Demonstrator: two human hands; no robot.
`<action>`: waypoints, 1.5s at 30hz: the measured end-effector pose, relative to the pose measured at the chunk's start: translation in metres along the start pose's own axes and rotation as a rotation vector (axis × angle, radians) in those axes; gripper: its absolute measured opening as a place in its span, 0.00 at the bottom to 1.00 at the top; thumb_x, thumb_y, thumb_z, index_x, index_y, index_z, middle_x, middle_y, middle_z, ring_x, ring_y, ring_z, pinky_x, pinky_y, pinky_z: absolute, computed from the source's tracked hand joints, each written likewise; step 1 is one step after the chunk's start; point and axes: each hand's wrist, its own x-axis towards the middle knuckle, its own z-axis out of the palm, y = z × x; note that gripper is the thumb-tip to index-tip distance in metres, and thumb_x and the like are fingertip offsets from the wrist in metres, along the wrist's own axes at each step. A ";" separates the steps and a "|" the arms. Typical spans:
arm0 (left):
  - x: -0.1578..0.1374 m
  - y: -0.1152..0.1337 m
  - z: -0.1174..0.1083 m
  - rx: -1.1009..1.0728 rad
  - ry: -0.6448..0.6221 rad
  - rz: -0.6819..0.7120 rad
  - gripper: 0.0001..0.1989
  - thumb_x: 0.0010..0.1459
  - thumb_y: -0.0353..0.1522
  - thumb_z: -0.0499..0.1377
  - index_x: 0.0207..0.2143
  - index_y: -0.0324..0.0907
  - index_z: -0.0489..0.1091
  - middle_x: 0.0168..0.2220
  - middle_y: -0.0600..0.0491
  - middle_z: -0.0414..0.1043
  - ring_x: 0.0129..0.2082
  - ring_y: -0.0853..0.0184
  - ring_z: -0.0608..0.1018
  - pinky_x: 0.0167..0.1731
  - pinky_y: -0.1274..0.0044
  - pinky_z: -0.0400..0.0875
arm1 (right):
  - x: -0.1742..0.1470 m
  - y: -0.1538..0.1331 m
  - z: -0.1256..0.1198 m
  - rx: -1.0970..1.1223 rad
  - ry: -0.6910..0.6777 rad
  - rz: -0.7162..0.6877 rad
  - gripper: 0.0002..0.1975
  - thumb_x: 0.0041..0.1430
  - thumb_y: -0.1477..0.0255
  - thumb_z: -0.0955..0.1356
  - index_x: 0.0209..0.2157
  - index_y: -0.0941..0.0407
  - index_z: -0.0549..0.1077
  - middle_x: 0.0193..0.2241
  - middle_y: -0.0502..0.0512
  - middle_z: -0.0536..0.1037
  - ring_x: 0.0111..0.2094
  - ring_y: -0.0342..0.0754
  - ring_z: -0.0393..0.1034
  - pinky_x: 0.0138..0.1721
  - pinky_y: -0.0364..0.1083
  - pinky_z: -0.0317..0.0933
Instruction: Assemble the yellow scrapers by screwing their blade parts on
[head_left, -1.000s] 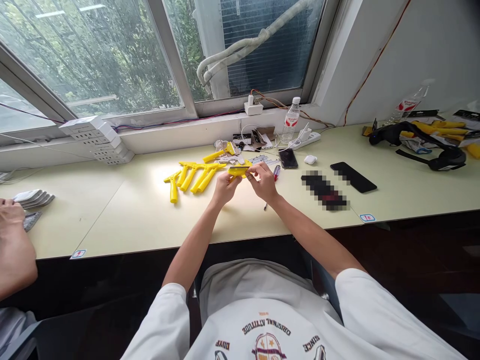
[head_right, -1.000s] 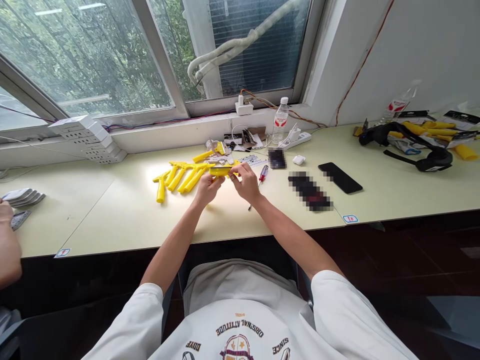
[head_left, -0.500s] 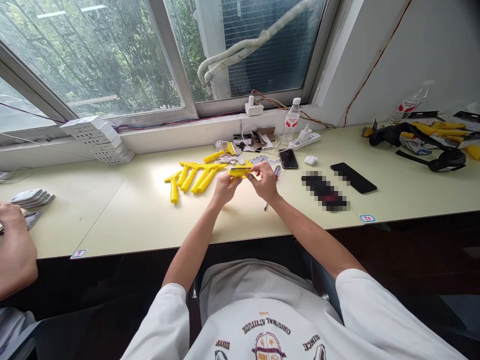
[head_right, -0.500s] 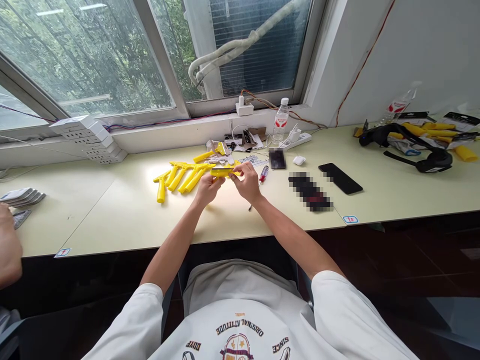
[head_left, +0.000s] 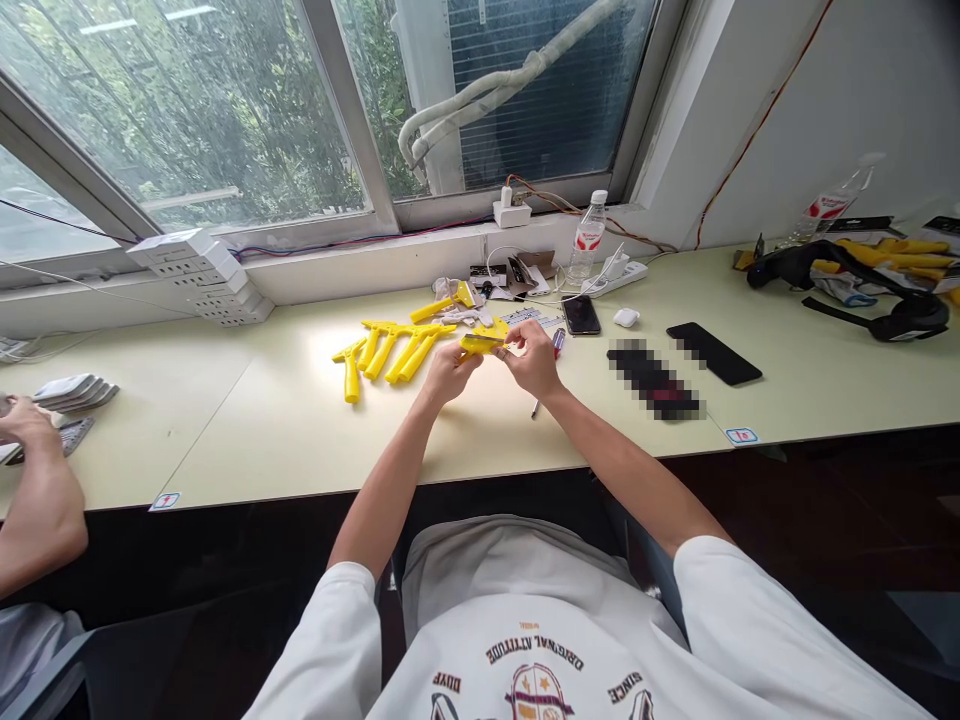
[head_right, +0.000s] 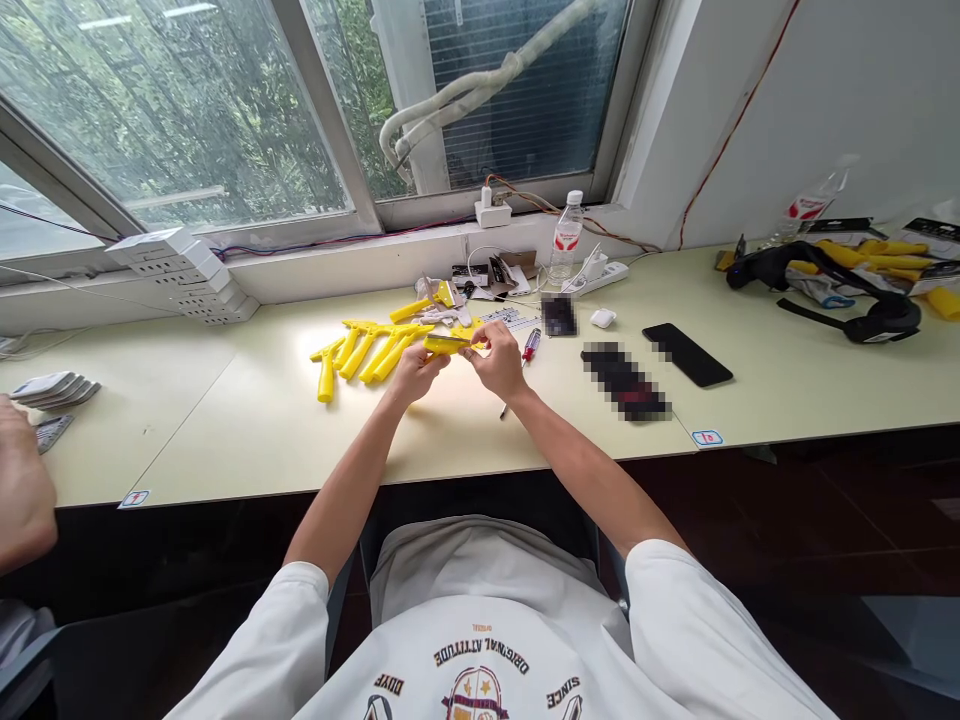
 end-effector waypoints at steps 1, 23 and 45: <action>0.000 -0.001 0.000 0.002 -0.004 -0.005 0.15 0.57 0.36 0.68 0.22 0.44 0.68 0.22 0.57 0.61 0.25 0.68 0.61 0.26 0.74 0.53 | 0.000 0.000 0.000 0.001 -0.004 -0.002 0.21 0.68 0.48 0.76 0.34 0.50 0.73 0.39 0.57 0.77 0.37 0.55 0.71 0.39 0.54 0.69; 0.005 -0.001 -0.016 -0.329 -0.206 -0.528 0.12 0.51 0.30 0.74 0.32 0.43 0.72 0.29 0.54 0.70 0.21 0.73 0.68 0.22 0.76 0.61 | 0.005 0.020 0.006 -0.037 -0.219 0.089 0.17 0.57 0.60 0.80 0.29 0.51 0.73 0.31 0.51 0.80 0.34 0.51 0.71 0.37 0.50 0.62; 0.005 -0.025 -0.027 -0.414 -0.335 -0.555 0.15 0.59 0.34 0.76 0.37 0.40 0.73 0.39 0.47 0.81 0.38 0.66 0.81 0.42 0.72 0.77 | 0.038 0.074 -0.066 -0.610 -0.193 0.762 0.14 0.57 0.64 0.79 0.42 0.55 0.82 0.46 0.69 0.88 0.53 0.67 0.84 0.53 0.56 0.75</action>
